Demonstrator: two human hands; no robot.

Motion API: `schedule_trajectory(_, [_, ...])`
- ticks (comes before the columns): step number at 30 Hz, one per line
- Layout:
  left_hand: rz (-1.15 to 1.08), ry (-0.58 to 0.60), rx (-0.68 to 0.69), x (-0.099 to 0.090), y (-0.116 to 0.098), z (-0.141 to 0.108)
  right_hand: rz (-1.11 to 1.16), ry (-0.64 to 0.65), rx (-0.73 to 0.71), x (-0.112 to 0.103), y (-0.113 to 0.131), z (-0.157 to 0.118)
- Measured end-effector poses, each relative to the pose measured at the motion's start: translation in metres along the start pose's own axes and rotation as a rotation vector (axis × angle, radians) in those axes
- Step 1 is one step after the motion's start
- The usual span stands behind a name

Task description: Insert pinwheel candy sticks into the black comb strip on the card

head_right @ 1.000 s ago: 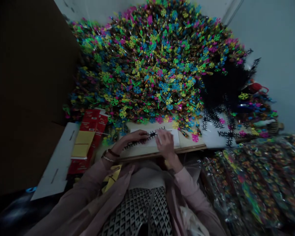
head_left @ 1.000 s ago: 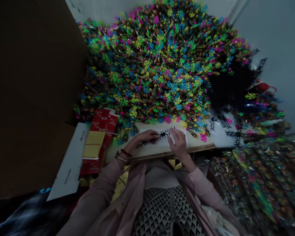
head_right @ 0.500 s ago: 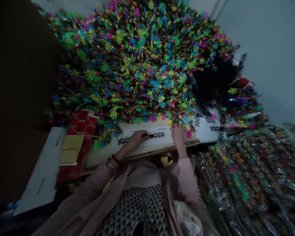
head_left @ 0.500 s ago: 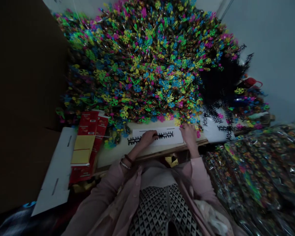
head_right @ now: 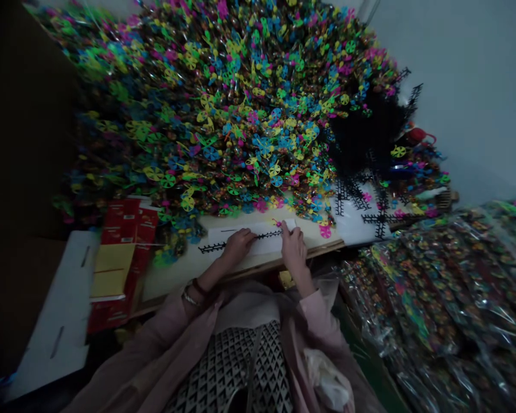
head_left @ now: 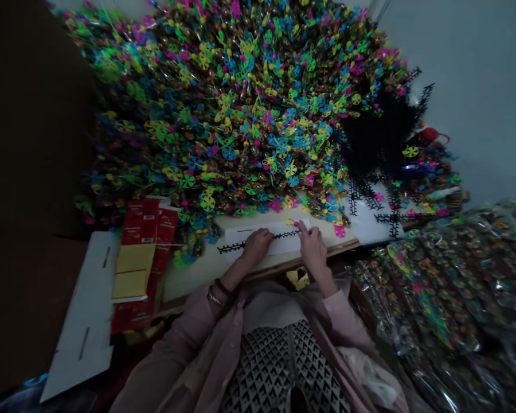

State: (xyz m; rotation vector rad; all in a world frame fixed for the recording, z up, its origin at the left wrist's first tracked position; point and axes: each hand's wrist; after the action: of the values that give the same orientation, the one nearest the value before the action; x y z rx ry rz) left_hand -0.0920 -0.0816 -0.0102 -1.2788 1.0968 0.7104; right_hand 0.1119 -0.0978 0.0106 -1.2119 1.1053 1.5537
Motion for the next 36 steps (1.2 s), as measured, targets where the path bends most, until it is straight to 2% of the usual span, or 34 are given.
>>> schedule_trajectory(4, [0.059, -0.013, 0.037, 0.002, -0.002, -0.004, -0.075, -0.074, 0.030, 0.022, 0.014, -0.016])
schedule_trajectory(6, [0.077, -0.017, 0.028, 0.003, -0.003, -0.006, -0.079, -0.060, 0.046, 0.027, 0.015, -0.020])
schedule_trajectory(9, [0.083, -0.023, 0.014, 0.004, -0.003, -0.007, -0.019, -0.022, 0.013, 0.023, 0.007, -0.019])
schedule_trajectory(11, [0.071, -0.023, 0.018, 0.004, -0.002, -0.005, 0.044, -0.029, -0.020, 0.013, -0.006, -0.011])
schedule_trajectory(15, [0.036, -0.008, 0.012, 0.005, 0.000, -0.002, 0.068, -0.168, 0.053, -0.005, -0.047, 0.030])
schedule_trajectory(16, [0.029, -0.004, 0.013, 0.004, -0.001, -0.001, 0.047, -0.166, 0.060, -0.007, -0.056, 0.045])
schedule_trajectory(18, [0.024, 0.004, 0.009, 0.002, -0.002, -0.001, -0.010, -0.076, 0.019, -0.007, -0.066, 0.075])
schedule_trajectory(21, [0.021, 0.022, -0.010, -0.001, -0.003, -0.002, -0.089, 0.111, -0.070, -0.008, -0.064, 0.112])
schedule_trajectory(23, [0.005, 0.032, -0.019, -0.002, -0.004, -0.001, -0.085, 0.133, -0.096, -0.017, -0.056, 0.122])
schedule_trajectory(24, [-0.007, 0.035, -0.019, -0.002, -0.004, -0.001, -0.058, 0.091, -0.104, -0.024, -0.052, 0.121])
schedule_trajectory(26, [-0.022, 0.039, -0.017, -0.001, -0.003, 0.000, 0.040, -0.079, -0.124, -0.040, -0.041, 0.109])
schedule_trajectory(28, [-0.023, 0.041, -0.021, 0.000, -0.002, 0.001, 0.164, -0.250, -0.179, -0.050, -0.029, 0.083])
schedule_trajectory(29, [-0.020, 0.044, -0.027, 0.000, -0.001, 0.002, 0.223, -0.293, -0.221, -0.051, -0.023, 0.067])
schedule_trajectory(31, [-0.017, 0.052, -0.034, -0.001, -0.001, 0.002, 0.304, -0.294, -0.302, -0.042, -0.010, 0.032])
schedule_trajectory(34, [-0.023, 0.064, -0.028, -0.004, -0.002, 0.002, 0.296, -0.225, -0.366, -0.012, 0.004, -0.012])
schedule_trajectory(36, [-0.028, 0.074, -0.021, -0.006, -0.004, 0.002, 0.240, -0.195, -0.360, 0.008, 0.009, -0.031])
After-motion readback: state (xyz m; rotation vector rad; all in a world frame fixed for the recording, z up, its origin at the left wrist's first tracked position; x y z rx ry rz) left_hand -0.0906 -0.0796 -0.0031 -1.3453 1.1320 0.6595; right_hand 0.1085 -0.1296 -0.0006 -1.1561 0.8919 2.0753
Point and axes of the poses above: each hand's wrist, its own z-axis towards the middle knuckle, its own x-axis out of the palm, y = z × x, and after that the axes turned 11 degrees about -x, right-handed
